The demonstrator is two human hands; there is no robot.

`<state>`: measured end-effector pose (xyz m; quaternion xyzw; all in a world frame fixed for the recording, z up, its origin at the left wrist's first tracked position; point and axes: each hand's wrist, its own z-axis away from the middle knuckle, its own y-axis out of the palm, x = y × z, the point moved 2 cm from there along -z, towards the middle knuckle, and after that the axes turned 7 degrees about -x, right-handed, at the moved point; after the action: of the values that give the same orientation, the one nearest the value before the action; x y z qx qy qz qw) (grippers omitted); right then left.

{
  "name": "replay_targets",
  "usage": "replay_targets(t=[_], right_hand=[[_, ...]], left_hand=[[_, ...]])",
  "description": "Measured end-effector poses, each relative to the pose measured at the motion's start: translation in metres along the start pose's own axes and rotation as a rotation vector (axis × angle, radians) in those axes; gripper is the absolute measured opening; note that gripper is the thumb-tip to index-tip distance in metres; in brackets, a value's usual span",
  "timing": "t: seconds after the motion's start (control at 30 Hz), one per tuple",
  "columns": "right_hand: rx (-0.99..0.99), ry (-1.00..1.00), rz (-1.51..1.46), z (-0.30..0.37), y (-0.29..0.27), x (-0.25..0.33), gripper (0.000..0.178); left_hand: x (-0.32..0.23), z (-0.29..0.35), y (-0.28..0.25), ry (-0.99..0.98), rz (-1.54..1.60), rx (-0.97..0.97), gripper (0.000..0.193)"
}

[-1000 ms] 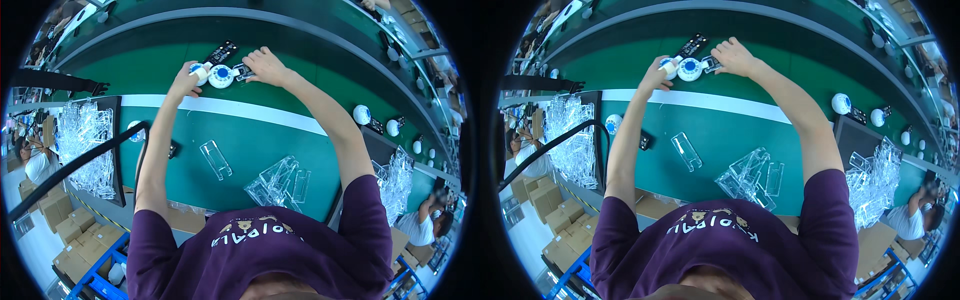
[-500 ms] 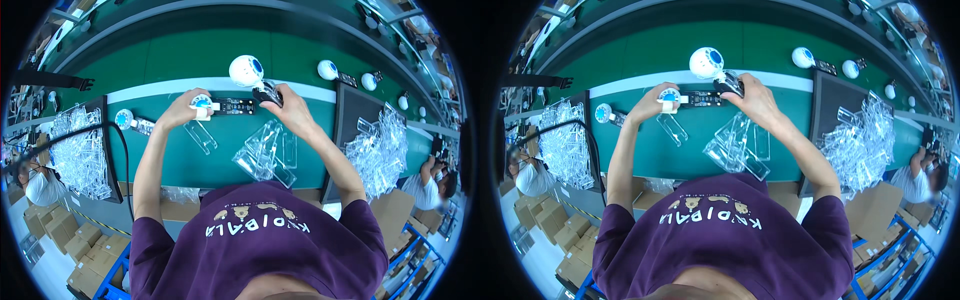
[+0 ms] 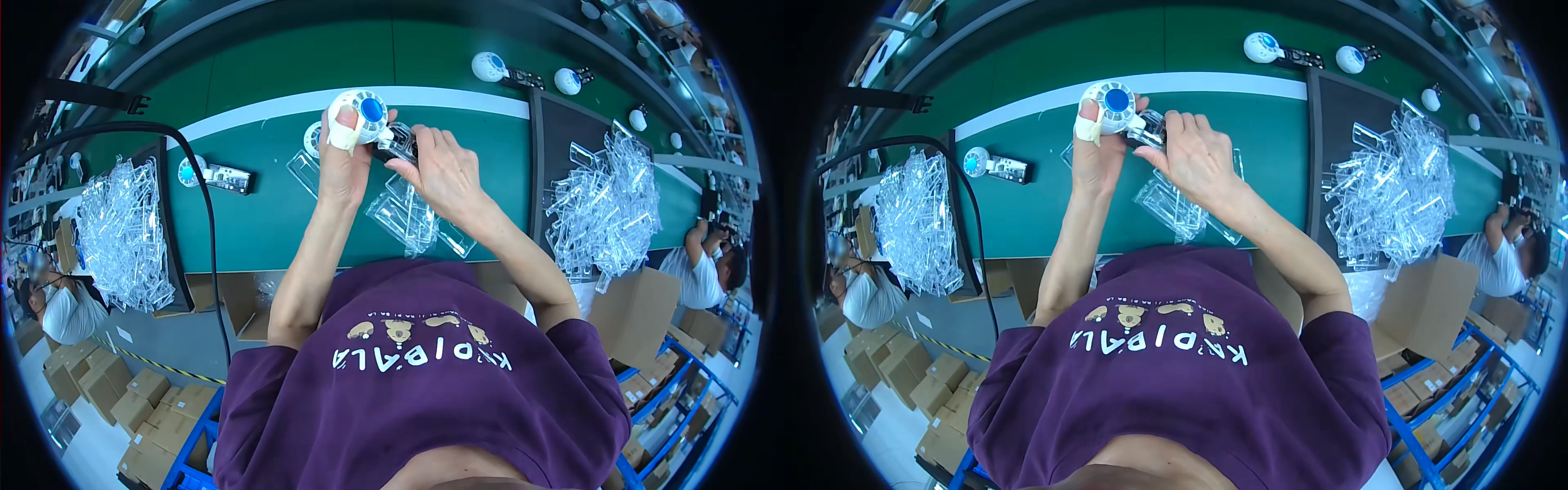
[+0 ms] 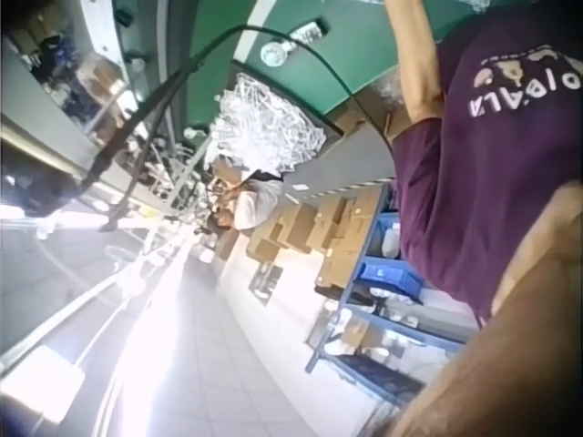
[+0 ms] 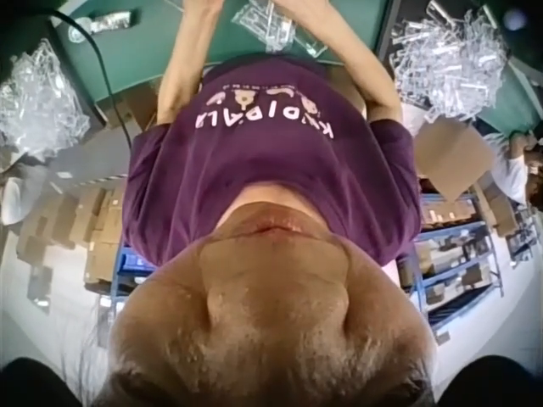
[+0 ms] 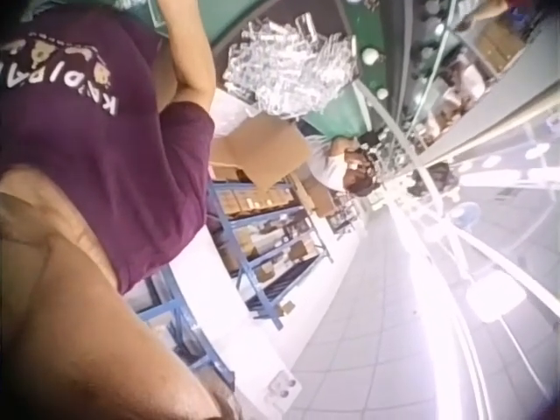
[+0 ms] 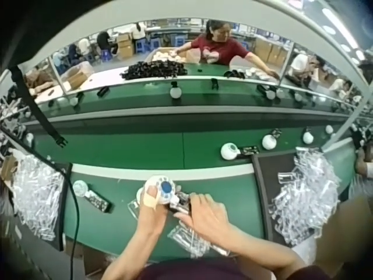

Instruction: Manually assembling and testing components of small electronic devices and placing them into a shipping box on a production line.

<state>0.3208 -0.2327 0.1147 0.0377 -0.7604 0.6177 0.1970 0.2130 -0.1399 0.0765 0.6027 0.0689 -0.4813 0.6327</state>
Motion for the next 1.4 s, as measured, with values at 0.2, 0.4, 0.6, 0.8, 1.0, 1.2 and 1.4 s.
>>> replay_targets(t=[0.2,0.4,0.6,0.8,1.0,1.2,1.4], right_hand=[[-0.102,-0.132,0.015,0.004,-0.003,-0.003,0.067],[-0.075,0.015,-0.293,0.005,-0.005,-0.010,0.074],[0.086,0.071,0.034,0.006,-0.014,-0.001,0.083],[0.010,0.019,0.105,0.010,-0.035,0.011,0.085],[-0.042,-0.046,0.205,0.015,-0.032,0.014,0.089],[-0.116,-0.103,0.199,0.016,-0.021,0.005,0.089],[-0.377,0.441,-0.978,0.023,-0.006,-0.019,0.054]], left_hand=[[-0.012,0.008,0.020,0.099,-0.041,0.077,0.055],[-0.008,0.004,0.033,0.239,-0.106,0.148,0.073],[0.025,0.017,0.018,-0.066,-0.141,0.105,0.083],[0.007,0.028,0.022,-0.097,-0.243,0.241,0.078],[0.014,0.035,0.025,-0.046,-0.201,0.233,0.068],[0.016,0.025,0.025,-0.048,-0.126,-0.009,0.053],[0.015,0.020,0.034,0.054,-0.009,0.045,0.056]])
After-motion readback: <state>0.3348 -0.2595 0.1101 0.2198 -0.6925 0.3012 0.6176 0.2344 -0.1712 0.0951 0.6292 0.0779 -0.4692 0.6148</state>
